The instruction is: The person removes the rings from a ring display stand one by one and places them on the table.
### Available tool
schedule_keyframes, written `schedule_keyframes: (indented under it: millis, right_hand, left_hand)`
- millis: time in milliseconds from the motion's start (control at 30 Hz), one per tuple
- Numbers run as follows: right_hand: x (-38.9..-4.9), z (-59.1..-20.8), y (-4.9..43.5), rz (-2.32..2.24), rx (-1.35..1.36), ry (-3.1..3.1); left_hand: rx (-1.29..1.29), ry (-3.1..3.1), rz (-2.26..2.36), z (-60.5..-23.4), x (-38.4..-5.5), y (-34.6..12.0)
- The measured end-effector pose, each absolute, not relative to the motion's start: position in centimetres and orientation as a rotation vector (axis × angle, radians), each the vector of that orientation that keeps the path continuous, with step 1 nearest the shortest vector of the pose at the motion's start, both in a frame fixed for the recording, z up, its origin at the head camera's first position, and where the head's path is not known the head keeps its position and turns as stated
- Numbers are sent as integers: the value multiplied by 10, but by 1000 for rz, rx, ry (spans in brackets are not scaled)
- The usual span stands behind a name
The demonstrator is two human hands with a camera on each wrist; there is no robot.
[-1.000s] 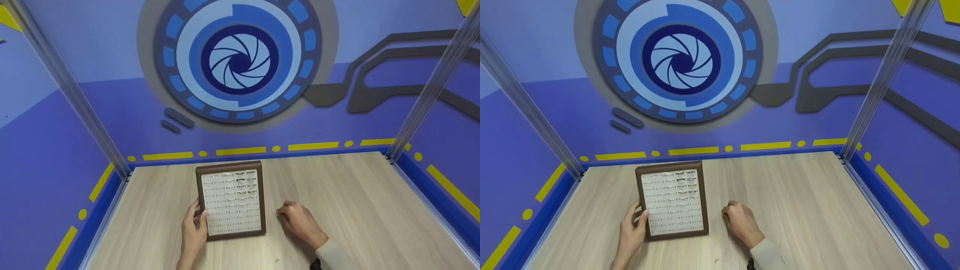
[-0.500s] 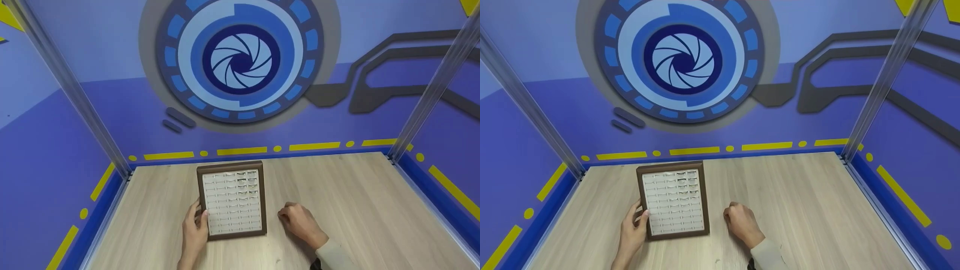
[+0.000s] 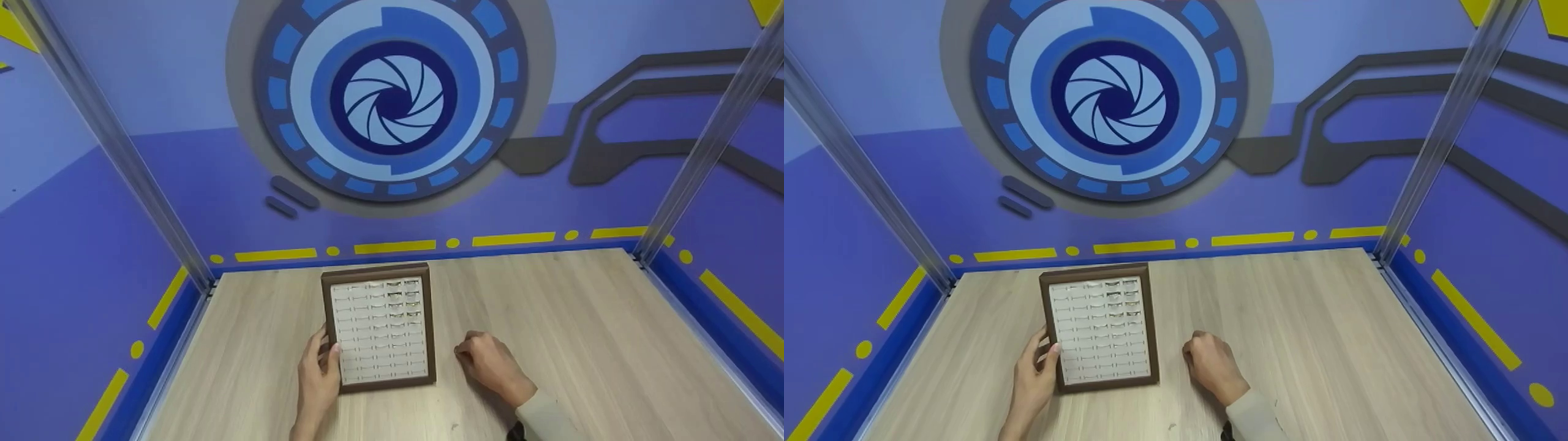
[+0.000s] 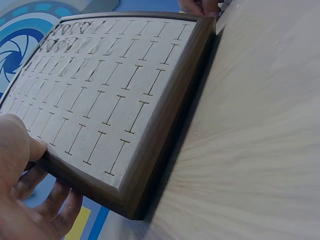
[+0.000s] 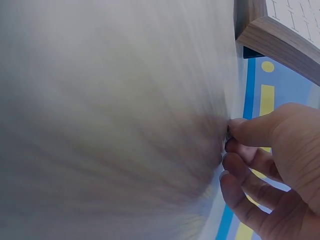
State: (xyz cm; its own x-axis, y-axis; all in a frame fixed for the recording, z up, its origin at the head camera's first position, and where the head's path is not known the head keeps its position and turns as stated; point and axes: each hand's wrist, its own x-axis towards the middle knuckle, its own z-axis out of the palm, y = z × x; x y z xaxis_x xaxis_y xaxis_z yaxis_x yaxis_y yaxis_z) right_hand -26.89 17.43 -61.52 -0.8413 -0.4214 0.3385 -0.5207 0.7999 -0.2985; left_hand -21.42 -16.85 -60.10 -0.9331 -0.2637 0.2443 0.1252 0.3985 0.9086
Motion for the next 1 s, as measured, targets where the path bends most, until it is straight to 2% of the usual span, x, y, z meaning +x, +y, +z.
schedule_keyframes:
  millis: [300, 1000]
  right_hand:
    - [-267, -605, 174, 598, 698, -2726]
    - [-260, -542, 154, 663, 791, -2409]
  left_hand:
    - [125, -2310, -1562, -600, -215, -168]
    - [143, -2281, -1587, -599, -214, -165]
